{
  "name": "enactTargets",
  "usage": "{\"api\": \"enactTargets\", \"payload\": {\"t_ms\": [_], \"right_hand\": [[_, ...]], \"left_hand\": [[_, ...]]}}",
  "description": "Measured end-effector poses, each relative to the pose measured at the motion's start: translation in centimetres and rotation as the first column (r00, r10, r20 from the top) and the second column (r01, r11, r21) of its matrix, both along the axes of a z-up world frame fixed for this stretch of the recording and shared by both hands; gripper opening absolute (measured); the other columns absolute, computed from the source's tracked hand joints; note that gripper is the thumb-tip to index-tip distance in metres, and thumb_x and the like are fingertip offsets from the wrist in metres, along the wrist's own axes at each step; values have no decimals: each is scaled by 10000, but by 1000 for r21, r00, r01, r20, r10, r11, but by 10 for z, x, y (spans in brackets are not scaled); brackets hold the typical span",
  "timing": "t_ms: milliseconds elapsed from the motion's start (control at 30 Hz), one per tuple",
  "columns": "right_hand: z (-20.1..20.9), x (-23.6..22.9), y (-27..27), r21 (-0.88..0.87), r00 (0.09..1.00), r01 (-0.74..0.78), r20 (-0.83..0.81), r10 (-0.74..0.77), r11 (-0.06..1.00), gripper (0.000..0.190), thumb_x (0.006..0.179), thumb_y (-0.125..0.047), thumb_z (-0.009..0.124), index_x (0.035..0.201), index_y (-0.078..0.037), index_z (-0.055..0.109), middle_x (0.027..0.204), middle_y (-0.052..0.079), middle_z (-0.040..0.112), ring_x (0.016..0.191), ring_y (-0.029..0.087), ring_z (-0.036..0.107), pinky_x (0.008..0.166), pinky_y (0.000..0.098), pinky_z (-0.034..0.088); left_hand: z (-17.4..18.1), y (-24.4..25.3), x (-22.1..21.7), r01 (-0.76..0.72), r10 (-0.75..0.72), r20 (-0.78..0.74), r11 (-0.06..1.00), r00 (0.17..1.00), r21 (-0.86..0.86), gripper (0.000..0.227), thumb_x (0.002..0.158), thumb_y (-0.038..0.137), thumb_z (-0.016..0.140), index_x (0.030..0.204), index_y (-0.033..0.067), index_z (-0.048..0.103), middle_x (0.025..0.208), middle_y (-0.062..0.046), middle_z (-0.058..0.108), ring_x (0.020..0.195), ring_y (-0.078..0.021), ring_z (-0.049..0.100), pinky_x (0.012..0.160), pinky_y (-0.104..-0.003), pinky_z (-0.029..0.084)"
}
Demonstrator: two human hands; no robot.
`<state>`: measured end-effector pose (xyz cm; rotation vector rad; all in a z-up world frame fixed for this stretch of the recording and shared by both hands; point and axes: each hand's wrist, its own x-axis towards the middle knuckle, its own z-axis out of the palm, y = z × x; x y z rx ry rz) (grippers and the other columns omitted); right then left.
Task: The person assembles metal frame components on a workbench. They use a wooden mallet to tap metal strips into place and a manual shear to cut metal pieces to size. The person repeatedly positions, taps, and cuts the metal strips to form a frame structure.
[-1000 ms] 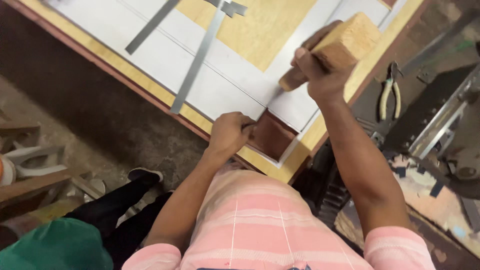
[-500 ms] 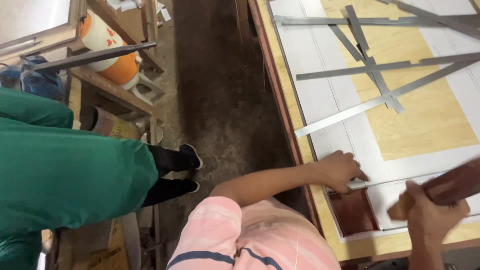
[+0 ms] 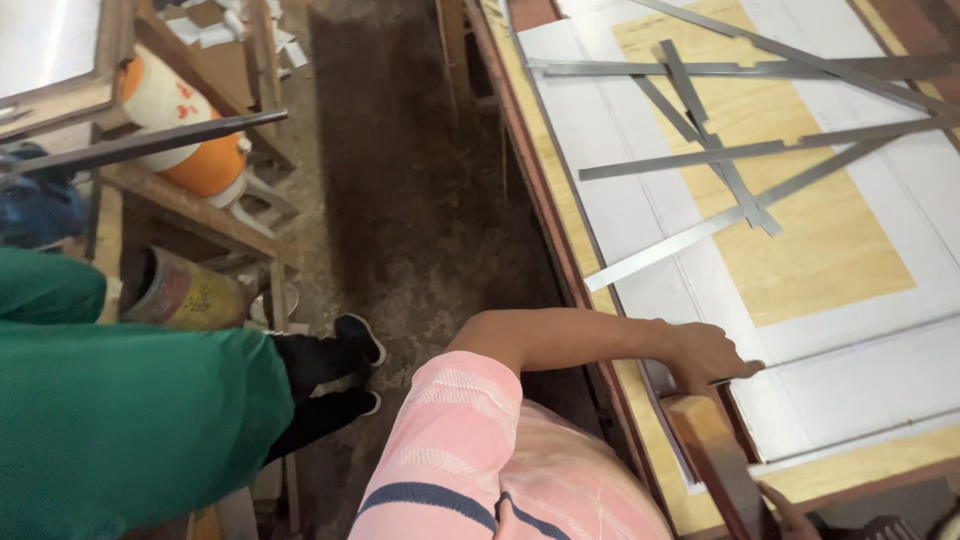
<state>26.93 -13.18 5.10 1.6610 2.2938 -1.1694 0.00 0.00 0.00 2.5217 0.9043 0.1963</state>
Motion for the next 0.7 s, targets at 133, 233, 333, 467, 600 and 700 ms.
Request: {"api": "enactTargets", "payload": {"t_ms": [133,233,333,467,600,700], "right_hand": [[49,-28,-29,160,977,-211,-4,214,964,769,781,-251,773,1484,-230,461,1104,197,728,801,402,725,685,481,597],[93,-37,-61,271,965,-264,64,256,926,855,756,-300,759,1542,-316,422,1164,152,724,817,398,731,687,466,604],[121,-60,-65,306,960,-227,231,159,925,755,842,-315,688,1550,-391,438,1030,93,732,763,351,730,652,472,584],[141,-63,-71,267,960,-253,190,206,930,696,855,-297,679,1522,-333,481,952,110,715,730,364,707,599,488,564],[146,-70,-66,234,966,-231,170,194,945,590,885,-343,671,1457,-319,526,911,94,711,695,349,704,583,479,553],[145,-72,-65,270,949,-266,243,202,926,626,888,-348,662,1497,-302,526,893,109,700,683,338,704,554,477,543]], "left_hand": [[-20,8,7,3,4,47,988,999,-157,1124,570,271,688,1547,-53,234,729,-109,744,734,-329,727,704,-412,571],[-34,16,9,45,-41,98,998,994,-35,1144,587,334,744,1541,-79,268,726,-172,698,727,-369,695,679,-445,555],[-36,15,2,70,-67,94,997,993,-33,1143,590,309,741,1551,-102,278,743,-198,691,717,-394,682,667,-456,551],[-16,15,-3,58,-51,53,987,997,-151,850,591,288,765,1351,-43,577,834,-186,704,777,-376,686,711,-443,552],[22,5,-16,56,-35,119,983,992,-176,969,582,231,729,1467,-62,463,780,-173,713,744,-364,690,684,-436,538],[26,6,-14,66,-48,100,979,994,-192,943,620,236,736,1469,-56,447,810,-150,712,760,-351,689,683,-431,537]]}}
